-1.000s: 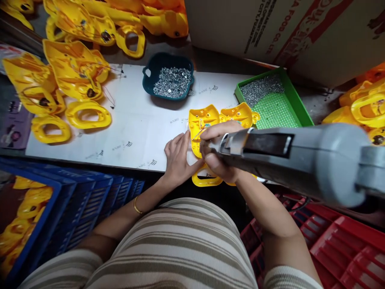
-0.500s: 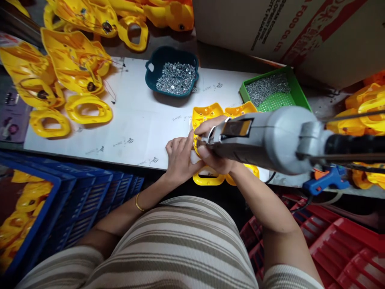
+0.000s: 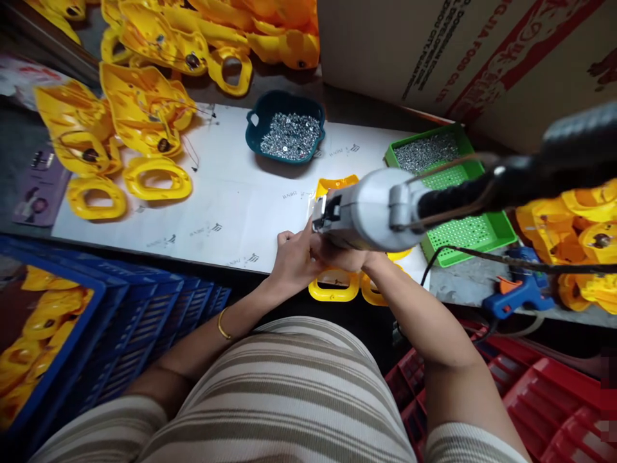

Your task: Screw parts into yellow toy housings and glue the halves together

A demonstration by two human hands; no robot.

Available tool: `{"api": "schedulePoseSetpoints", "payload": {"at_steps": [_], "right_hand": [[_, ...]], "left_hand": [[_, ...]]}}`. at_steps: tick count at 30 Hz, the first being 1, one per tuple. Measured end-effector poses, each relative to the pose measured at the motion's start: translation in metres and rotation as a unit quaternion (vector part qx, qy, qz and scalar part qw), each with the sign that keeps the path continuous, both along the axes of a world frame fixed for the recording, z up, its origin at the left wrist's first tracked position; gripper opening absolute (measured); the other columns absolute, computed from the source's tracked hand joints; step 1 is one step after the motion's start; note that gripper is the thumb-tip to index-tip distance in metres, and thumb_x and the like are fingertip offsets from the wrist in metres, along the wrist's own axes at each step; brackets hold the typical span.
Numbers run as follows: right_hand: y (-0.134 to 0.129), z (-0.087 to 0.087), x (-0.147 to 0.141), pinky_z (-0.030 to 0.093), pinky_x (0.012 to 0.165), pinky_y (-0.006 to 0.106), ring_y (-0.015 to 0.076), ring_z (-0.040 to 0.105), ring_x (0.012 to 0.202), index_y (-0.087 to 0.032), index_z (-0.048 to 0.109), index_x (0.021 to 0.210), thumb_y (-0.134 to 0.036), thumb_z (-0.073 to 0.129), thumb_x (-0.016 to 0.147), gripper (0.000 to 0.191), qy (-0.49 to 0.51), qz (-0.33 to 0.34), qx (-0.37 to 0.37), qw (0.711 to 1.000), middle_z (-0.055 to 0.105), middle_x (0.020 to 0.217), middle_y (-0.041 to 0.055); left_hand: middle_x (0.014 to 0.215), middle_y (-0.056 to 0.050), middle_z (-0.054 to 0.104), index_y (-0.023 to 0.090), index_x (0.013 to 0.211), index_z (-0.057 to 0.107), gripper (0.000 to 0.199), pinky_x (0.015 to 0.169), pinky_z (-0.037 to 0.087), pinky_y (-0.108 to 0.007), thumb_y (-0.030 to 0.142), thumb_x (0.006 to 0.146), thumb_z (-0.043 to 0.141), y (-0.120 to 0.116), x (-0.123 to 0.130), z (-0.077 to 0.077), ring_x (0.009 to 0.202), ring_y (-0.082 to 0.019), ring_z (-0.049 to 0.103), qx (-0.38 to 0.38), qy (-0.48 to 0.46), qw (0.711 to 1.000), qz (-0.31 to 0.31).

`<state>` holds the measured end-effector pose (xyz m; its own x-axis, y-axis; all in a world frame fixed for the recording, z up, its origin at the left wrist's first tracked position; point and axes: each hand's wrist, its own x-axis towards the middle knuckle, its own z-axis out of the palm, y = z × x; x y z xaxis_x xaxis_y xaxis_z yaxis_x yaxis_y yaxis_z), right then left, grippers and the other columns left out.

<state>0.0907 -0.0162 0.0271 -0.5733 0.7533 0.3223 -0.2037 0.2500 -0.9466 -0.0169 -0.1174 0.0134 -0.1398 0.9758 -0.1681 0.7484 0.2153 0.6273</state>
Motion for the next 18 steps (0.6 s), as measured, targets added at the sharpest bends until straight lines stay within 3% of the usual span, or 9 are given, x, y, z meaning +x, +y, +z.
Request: {"api": "schedulePoseSetpoints", "payload": {"at_steps": [4, 8, 10, 12, 15, 18], "right_hand": [[0.002, 0.008, -0.003, 0.041, 0.038, 0.025, 0.0093, 0.046, 0.036, -0.025, 0.058, 0.085, -0.049, 0.07, 0.072, 0.029, 0.077, 0.088, 0.012, 0.993, 0.05, 0.046, -0.0103], [0.0, 0.029, 0.013, 0.043, 0.039, 0.027, 0.0134, 0.054, 0.041, -0.027, 0.061, 0.107, -0.042, 0.067, 0.075, 0.036, 0.112, 0.085, 0.062, 0.988, 0.054, 0.052, -0.0069], [-0.001, 0.041, 0.031, 0.043, 0.039, 0.028, 0.0145, 0.054, 0.04, -0.03, 0.062, 0.108, -0.04, 0.067, 0.075, 0.035, 0.133, 0.018, 0.092, 0.987, 0.053, 0.052, -0.0067], [0.0, 0.051, 0.053, 0.041, 0.037, 0.028, 0.0129, 0.048, 0.036, -0.032, 0.061, 0.105, -0.038, 0.068, 0.075, 0.031, 0.153, -0.092, 0.112, 0.978, 0.052, 0.052, -0.0075], [0.003, 0.055, 0.09, 0.038, 0.036, 0.026, 0.01, 0.044, 0.036, -0.028, 0.061, 0.091, -0.038, 0.068, 0.076, 0.019, 0.166, -0.251, 0.128, 0.945, 0.049, 0.055, -0.0068], [0.006, 0.046, 0.119, 0.041, 0.041, 0.025, 0.0096, 0.046, 0.04, -0.023, 0.056, 0.074, -0.041, 0.068, 0.076, 0.021, 0.144, -0.356, 0.123, 0.915, 0.046, 0.054, -0.0058]], "left_hand": [[0.079, -0.002, 0.071, 0.018, 0.123, 0.054, 0.049, 0.078, 0.028, -0.038, 0.045, 0.082, 0.064, 0.0, -0.002, -0.001, 0.086, -0.025, 0.065, 0.003, -0.007, 1.0, -0.004], [0.076, 0.002, 0.071, 0.02, 0.143, 0.033, 0.069, 0.081, 0.03, -0.038, 0.045, 0.085, 0.061, 0.0, -0.008, -0.003, 0.086, -0.024, 0.066, -0.002, -0.018, 1.0, -0.021], [0.074, 0.003, 0.07, 0.019, 0.148, 0.023, 0.08, 0.083, 0.032, -0.037, 0.047, 0.084, 0.062, -0.001, -0.014, -0.004, 0.085, -0.024, 0.066, -0.009, -0.008, 0.999, -0.034], [0.076, 0.002, 0.069, 0.019, 0.15, 0.021, 0.088, 0.08, 0.035, -0.036, 0.051, 0.081, 0.065, -0.004, -0.021, -0.004, 0.082, -0.023, 0.065, 0.016, 0.034, 0.999, -0.029], [0.095, -0.006, 0.069, 0.02, 0.146, 0.033, 0.078, 0.079, 0.04, -0.036, 0.051, 0.083, 0.065, -0.007, -0.023, 0.0, 0.09, -0.025, 0.061, 0.152, 0.117, 0.981, -0.025], [0.125, -0.012, 0.062, 0.021, 0.135, 0.049, 0.055, 0.096, 0.039, -0.04, 0.046, 0.088, 0.06, -0.006, -0.009, 0.008, 0.115, -0.028, 0.053, 0.261, 0.128, 0.94, -0.177]]}}
